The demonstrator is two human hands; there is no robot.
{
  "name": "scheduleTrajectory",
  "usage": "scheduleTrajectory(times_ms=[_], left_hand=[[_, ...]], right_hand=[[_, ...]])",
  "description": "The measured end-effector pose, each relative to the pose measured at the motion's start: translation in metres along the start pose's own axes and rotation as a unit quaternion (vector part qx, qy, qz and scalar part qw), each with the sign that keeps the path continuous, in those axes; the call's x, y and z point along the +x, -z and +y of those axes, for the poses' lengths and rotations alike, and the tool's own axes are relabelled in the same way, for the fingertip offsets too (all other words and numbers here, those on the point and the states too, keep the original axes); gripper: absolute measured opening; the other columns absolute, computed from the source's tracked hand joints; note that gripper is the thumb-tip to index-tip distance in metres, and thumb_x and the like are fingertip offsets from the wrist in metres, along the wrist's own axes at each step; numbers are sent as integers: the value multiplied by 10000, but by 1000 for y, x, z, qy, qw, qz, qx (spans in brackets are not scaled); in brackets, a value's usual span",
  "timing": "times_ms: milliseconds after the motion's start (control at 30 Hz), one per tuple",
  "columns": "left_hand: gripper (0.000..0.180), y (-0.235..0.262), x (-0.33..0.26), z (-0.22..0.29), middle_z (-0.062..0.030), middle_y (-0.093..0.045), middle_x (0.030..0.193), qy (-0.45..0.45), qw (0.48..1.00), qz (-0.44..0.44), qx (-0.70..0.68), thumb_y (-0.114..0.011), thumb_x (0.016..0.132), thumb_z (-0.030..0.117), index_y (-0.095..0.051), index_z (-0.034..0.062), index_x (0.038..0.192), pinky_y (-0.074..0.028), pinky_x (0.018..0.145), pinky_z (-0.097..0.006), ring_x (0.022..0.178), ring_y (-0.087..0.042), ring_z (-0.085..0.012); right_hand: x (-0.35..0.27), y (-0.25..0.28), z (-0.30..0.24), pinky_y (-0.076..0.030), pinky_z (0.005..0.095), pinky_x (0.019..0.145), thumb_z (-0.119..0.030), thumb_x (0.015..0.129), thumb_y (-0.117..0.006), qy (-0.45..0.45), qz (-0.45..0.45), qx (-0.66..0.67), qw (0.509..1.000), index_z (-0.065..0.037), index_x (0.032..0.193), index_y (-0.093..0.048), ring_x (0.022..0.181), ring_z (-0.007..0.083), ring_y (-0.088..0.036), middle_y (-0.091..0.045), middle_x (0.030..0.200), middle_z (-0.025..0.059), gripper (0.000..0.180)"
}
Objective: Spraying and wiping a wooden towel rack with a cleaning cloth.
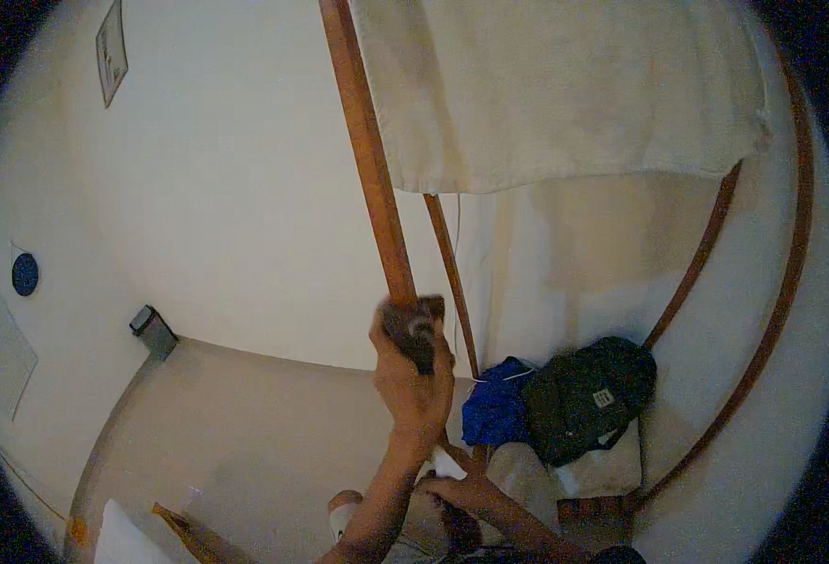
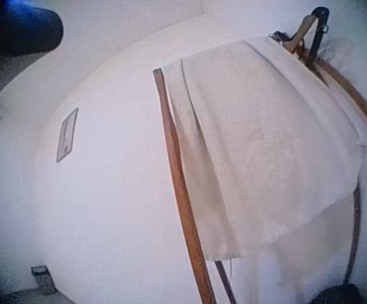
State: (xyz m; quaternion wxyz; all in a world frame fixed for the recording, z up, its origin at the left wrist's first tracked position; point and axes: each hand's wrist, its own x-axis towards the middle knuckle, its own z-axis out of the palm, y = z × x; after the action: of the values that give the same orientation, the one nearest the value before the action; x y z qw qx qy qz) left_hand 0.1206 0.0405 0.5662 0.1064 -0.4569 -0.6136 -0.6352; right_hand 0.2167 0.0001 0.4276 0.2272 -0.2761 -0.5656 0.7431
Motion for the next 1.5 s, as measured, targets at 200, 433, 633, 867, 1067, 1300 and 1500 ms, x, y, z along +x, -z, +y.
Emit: scheduleTrajectory(times_ms=[200, 433, 633, 867, 1067, 1300, 1500], left_hand=[[413, 11, -6, -11, -209, -679, 874, 39, 992, -73, -99, -747, 833, 105, -430, 15, 1082, -531, 750, -398, 862, -701, -355], [370, 6, 105, 57, -204, -620, 802, -99, 989, 9, -106, -724, 863, 141, -401, 17, 994, -500, 687, -424, 737, -647, -352], [438, 7, 85, 36, -119, -598, 829, -34, 988, -21, -152, -749, 885, 192, -376, 34, 1051, -509, 627, -345, 703, -587, -186], [633, 29, -38, -30, -254, -611, 1023, 59, 995, -67, -48, -700, 897, 235, -344, -60, 1329, -486, 852, -443, 927, -629, -378], [712, 41, -29, -37, -311, -502, 1228, -30, 968, -105, -224, -572, 958, 185, -197, -95, 1495, -429, 978, -464, 1081, -558, -415], [543, 34, 103, 46, -252, -602, 1224, -168, 965, 94, -177, -700, 887, 26, -467, -74, 1367, -504, 945, -374, 1071, -640, -310], [308, 35, 111, 47, -203, -576, 1142, -138, 957, 143, -210, -780, 766, -10, -537, -30, 953, -494, 877, -363, 1031, -589, -285]], right_hand=[[-38, 23, 20, -467, 241, 625, -226, 888, -756, 29, -94, 8, 995, -101, 1226, -573, 747, 78, -575, -625, 930, 8, 405], [-54, 32, -2, -498, 260, 591, -217, 908, -724, 35, -6, -16, 999, -68, 1134, -594, 711, 95, -603, -628, 935, 48, 301], [-48, 21, -48, -481, 267, 558, -100, 864, -707, 72, 15, -5, 997, -49, 1128, -593, 690, 116, -612, -625, 919, 52, 292], [-44, 2, -42, -493, 277, 528, -72, 850, -696, 39, 89, 136, 986, -45, 1110, -592, 549, 124, -600, -637, 783, 44, 281], [-46, 2, -27, -480, 330, 585, -91, 879, -667, -90, 140, 225, 960, -48, 1004, -612, 653, 177, -609, -625, 772, 73, 144], [-57, -3, -54, -497, 310, 583, -81, 864, -670, 7, 163, 247, 955, -71, 1085, -590, 687, 150, -617, -647, 923, 65, 235], [-59, 4, -48, -500, 317, 598, -68, 863, -662, 3, 220, 284, 933, -89, 1094, -591, 713, 143, -608, -650, 1000, 65, 243]])
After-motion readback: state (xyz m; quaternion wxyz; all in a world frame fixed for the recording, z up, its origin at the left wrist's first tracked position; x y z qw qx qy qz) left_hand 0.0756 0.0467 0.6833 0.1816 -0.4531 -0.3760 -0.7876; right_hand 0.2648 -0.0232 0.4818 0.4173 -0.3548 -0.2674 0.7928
